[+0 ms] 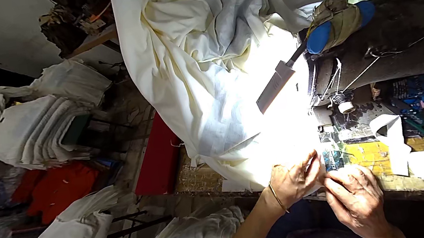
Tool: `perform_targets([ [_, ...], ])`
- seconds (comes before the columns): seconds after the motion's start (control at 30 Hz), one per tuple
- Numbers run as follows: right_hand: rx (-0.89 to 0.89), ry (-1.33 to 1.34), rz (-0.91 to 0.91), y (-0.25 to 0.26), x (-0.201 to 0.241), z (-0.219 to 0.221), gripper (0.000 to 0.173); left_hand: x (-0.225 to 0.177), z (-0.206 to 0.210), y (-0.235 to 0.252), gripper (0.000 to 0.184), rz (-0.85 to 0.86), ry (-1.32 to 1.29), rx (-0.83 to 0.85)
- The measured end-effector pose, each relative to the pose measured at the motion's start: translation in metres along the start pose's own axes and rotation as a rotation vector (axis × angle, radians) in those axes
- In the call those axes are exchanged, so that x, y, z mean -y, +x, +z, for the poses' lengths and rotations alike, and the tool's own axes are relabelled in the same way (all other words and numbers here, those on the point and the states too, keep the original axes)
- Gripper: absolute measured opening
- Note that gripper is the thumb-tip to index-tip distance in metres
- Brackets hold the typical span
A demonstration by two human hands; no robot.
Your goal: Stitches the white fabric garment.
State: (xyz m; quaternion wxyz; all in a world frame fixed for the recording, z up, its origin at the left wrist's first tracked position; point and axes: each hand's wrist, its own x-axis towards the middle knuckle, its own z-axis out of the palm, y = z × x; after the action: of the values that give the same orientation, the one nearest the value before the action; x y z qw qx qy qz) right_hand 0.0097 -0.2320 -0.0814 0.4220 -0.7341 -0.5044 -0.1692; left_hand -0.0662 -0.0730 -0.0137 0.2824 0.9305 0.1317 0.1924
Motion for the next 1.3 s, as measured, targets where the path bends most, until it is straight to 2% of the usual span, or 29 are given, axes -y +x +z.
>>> perform_targets([
  [0.2,-0.005,-0.001,-0.001,-0.002,0.0,0.001,0.024,0.008,-0.01,-0.009,0.021,-0.015,-0.189,0.187],
  [0.3,-0.001,-0.004,-0.001,-0.003,0.0,0.001,0.024,0.013,-0.004,-0.012,0.014,0.088,-0.152,0.101],
  [0.4,-0.001,0.009,0.004,-0.003,-0.001,0.001,0.024,0.014,-0.002,-0.011,0.016,0.14,-0.095,0.139],
  [0.6,0.001,0.002,0.004,-0.003,0.0,0.001,0.025,0.008,0.001,-0.002,0.02,0.141,0.042,0.136],
  [0.9,-0.02,0.004,0.003,-0.002,0.001,0.002,0.023,0.006,0.004,0.001,0.013,0.157,0.006,0.115],
  [1.1,0.033,-0.022,0.03,0.004,0.005,-0.002,0.024,0.006,0.002,0.003,0.01,0.056,-0.071,0.135],
  [1.3,0.049,-0.018,0.029,0.003,0.005,-0.002,0.027,0.006,-0.004,-0.003,0.019,-0.025,-0.195,0.205],
])
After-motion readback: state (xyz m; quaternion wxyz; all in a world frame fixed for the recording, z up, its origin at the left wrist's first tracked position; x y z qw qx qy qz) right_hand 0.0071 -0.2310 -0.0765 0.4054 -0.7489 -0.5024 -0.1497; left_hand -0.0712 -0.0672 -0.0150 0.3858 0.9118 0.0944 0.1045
